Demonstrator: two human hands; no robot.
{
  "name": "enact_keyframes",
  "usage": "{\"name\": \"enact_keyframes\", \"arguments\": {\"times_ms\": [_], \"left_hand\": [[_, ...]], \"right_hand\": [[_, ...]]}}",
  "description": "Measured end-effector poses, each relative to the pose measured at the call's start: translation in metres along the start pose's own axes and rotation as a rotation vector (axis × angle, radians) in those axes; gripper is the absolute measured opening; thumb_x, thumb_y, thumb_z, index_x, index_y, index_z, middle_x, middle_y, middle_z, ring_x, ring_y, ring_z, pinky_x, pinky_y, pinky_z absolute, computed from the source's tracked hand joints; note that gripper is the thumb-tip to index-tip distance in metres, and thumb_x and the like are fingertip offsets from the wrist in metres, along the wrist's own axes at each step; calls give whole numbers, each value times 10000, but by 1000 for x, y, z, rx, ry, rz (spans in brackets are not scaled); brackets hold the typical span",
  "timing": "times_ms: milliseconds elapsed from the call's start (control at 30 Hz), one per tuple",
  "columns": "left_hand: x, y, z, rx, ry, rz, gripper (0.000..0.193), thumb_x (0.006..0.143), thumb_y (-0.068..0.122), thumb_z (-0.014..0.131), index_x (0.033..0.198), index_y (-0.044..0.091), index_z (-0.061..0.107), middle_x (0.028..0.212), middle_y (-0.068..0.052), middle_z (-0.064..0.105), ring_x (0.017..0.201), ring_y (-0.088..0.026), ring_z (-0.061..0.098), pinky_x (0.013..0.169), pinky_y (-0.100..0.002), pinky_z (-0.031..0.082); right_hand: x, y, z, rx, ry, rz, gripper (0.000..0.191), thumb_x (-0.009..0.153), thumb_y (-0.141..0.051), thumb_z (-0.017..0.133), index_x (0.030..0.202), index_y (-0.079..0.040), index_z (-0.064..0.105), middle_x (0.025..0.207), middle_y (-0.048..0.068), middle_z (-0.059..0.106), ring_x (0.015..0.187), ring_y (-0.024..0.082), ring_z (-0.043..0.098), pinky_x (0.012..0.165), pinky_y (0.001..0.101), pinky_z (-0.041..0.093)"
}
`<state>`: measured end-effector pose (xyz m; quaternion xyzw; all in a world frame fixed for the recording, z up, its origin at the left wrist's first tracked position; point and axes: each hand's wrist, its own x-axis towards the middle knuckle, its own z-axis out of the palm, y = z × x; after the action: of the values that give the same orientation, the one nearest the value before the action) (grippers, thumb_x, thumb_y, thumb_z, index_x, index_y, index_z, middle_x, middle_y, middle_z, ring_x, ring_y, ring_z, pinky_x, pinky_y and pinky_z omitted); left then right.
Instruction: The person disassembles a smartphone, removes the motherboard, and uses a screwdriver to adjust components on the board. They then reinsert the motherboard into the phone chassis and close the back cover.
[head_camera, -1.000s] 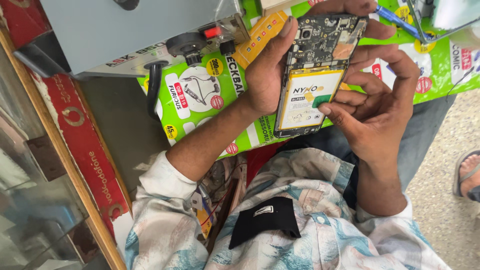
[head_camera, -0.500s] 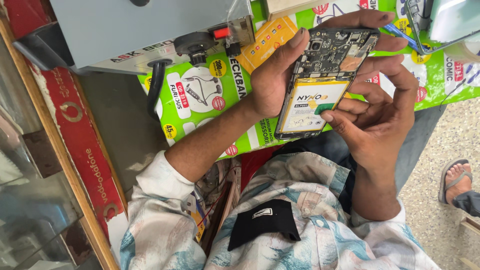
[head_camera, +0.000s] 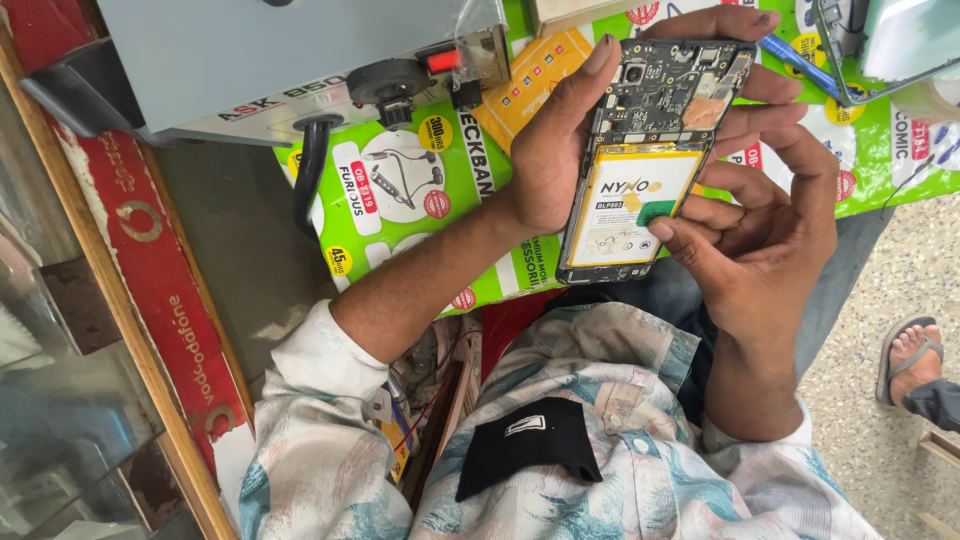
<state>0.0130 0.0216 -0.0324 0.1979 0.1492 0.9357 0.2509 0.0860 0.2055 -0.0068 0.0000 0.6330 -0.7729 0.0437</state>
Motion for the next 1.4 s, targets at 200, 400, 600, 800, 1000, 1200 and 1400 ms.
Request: {"name": "enact_keyframes", "arguments": {"times_ms": [200,400,600,800,1000,1200,1400], "left_hand": [[-2,-1,-1,-28,31,-7,649,1209,545,328,1530,-18,344,1423,-249,523,1375,-319,501,1235,-450,364],[-2,-2,-1,-23,25,-33,655,1204,552,334,1536,-13,344,1491,-241,476,1441,-306,438,1275,-429,314],[-1,-4,-2,-10,24,-47,657,1194,551,347,1534,-11,332,1513,-242,441,1464,-312,402,1289,-429,286],[-2,-6,-5,-20,15,-56,656,1194,541,357,1549,-9,318,1519,-239,445,1473,-300,392,1292,-423,283],[-2,-6,-6,-35,25,-72,674,1181,539,377,1565,-10,310,1540,-210,422,1483,-287,376,1290,-429,296],[-2,-9,-4,-35,48,-53,678,1173,529,393,1556,-25,306,1553,-157,382,1472,-309,375,1271,-463,315],[-3,-9,-5,-93,53,-70,672,1175,518,396,1565,-21,308,1559,-157,386,1483,-292,366,1280,-447,308]], "right_hand": [[1,-2,1,8,13,19,852,909,220,749,1573,-35,281,1270,264,654,1147,355,736,1002,412,654],[-1,-4,0,-12,6,18,808,917,220,743,1547,-26,301,1252,275,660,1146,355,733,997,408,651],[-1,-4,-1,-17,-6,23,789,926,219,738,1542,-28,310,1239,288,668,1144,352,733,984,399,648],[-2,-3,0,-11,3,22,793,922,216,738,1543,-30,310,1250,285,665,1142,346,735,987,395,647],[-2,-4,0,-10,24,35,819,913,216,739,1568,-26,311,1237,277,668,1123,331,738,980,388,648],[-3,-1,-2,-23,35,40,790,915,227,747,1535,-10,318,1221,274,673,1115,320,738,979,381,645],[-5,2,-5,-10,26,29,786,919,208,763,1534,-16,328,1173,260,675,1110,296,742,985,374,649]]}}
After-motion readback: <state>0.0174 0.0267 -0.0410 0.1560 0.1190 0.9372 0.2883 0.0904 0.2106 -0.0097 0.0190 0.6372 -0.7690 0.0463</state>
